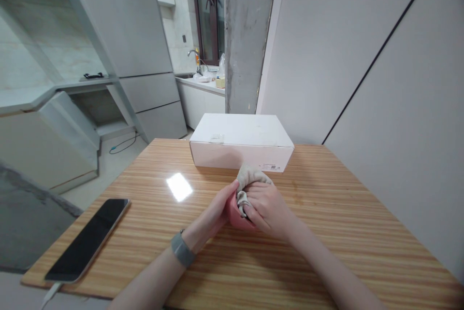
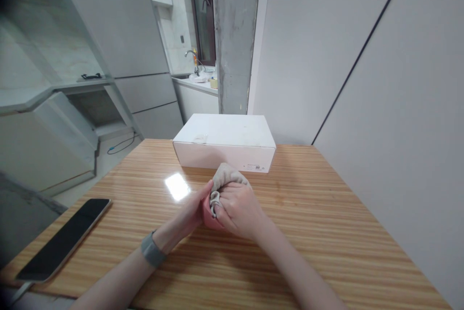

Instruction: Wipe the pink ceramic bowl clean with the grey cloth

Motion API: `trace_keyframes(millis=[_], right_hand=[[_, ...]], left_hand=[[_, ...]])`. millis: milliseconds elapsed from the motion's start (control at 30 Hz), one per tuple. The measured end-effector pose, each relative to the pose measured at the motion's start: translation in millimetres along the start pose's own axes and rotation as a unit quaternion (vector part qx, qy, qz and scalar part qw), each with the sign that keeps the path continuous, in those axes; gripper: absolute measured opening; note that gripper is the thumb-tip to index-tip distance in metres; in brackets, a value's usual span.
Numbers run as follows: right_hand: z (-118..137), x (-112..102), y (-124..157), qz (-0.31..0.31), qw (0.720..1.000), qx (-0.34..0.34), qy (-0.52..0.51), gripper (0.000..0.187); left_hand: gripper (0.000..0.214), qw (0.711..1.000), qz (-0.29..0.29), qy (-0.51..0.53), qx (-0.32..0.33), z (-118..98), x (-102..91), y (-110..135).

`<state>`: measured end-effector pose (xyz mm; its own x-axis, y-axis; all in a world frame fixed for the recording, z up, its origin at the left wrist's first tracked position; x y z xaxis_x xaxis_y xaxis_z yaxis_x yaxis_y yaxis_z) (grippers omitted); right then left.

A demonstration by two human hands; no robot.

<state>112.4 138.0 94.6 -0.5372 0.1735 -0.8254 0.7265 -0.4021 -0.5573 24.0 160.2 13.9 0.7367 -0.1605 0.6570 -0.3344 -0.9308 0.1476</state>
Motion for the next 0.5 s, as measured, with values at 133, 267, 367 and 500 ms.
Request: trace_keyframes(millis=[133,267,367,500], right_hand=[[-3.9,1.0,1.4,-0.006,1.0,0.014,-0.017,0.042],[-5.4,1.3,3.2,-0.015,0.999,0.025,-0.028,0.043],[-6.8,1.0,3.3,-0.017,0.999,0.03,-0.024,0.043],[-14.0,-3.6,4.0,-0.035,0.998,0.04,-0.018,0.041]], left_hand=[[0.051,0.991,-0.059,-0.116,0.012,-4.1,-6.7,0.1],[0.053,0.96,-0.099,-0.247,0.091,-23.2,-5.0,6.0],[0.05,0.957,-0.102,-0.249,0.109,-23.8,-5.1,8.3],[0.04,0.987,-0.084,-0.129,0.043,-4.2,-8.3,4.7]])
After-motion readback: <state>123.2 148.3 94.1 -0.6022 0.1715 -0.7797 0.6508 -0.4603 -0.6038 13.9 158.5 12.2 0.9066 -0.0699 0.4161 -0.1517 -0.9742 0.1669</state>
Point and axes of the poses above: each hand's wrist, its own y-axis away from the middle knuckle, its own x-axis out of the palm, z = x × y, the point moved 6 cm from there along -y, towards the middle knuckle, and after that the axes turned 1 degree about y, right-handed, at the moved point
